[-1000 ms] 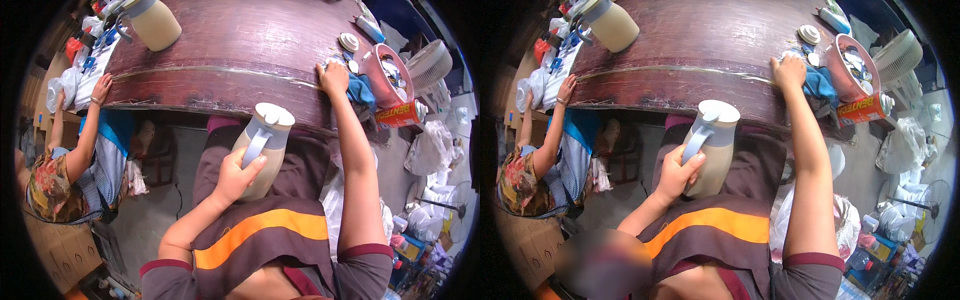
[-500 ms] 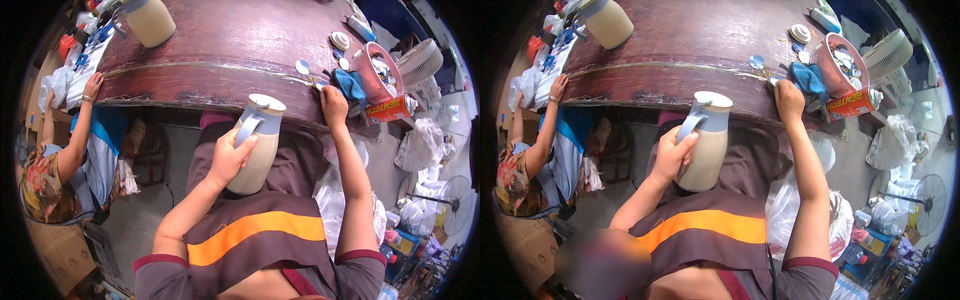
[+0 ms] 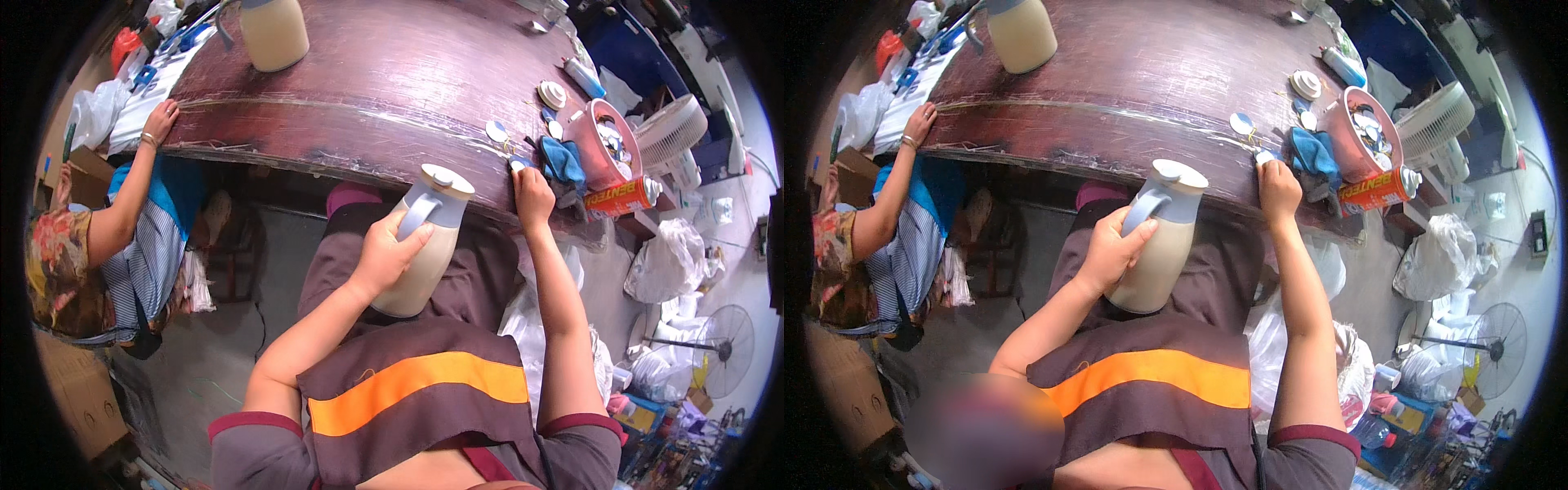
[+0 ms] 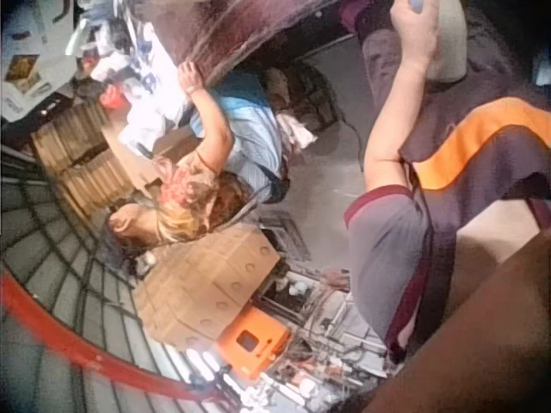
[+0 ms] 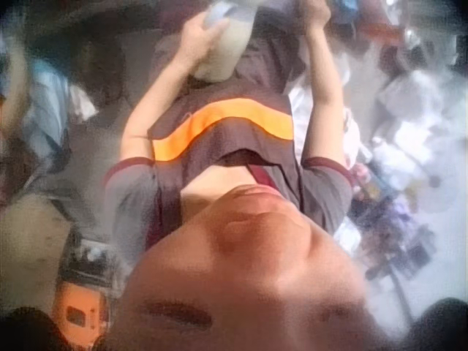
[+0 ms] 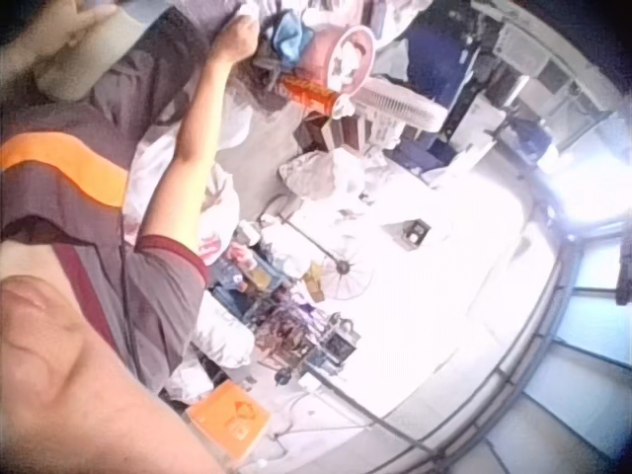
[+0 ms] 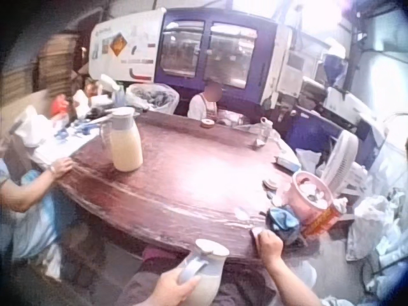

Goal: The person repeatedly picks up beige pitchers, attaches small circular tags to their handles, and places them on a wooden table. The person handles multiple pitchers one at a time, securing tags with string or wire.

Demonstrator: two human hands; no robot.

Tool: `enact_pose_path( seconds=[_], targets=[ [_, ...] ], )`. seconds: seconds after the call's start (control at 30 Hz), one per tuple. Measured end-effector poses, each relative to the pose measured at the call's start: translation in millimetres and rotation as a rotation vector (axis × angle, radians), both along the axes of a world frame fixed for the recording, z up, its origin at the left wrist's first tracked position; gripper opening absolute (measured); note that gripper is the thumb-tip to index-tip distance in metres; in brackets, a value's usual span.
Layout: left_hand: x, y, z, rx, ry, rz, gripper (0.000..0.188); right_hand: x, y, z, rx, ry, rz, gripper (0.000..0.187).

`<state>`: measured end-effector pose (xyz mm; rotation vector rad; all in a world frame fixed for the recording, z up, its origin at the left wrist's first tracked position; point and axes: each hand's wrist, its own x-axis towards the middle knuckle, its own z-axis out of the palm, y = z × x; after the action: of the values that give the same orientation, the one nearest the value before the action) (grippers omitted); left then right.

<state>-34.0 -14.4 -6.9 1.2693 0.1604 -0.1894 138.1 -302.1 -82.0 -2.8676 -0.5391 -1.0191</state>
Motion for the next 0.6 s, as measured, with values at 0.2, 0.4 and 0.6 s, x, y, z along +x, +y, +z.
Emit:
enact_pose_path(
  seconds=[0.2,0.4,0.6],
  targets=[
    [-8,3,-9,-0.019,-0.012,0.010,0.019,-4,1,-1,0.138,0.035,0.033,0.012],
    [0,2,-6,-0.014,-0.018,-0.008,0.021,2,-8,10,0.155,-0.125,-0.108,0.018],
    [2,3,-4,-0.057,-0.017,0.006,0.021,15,-27,41,0.684,0.022,-0.153,0.027]
  ],
)
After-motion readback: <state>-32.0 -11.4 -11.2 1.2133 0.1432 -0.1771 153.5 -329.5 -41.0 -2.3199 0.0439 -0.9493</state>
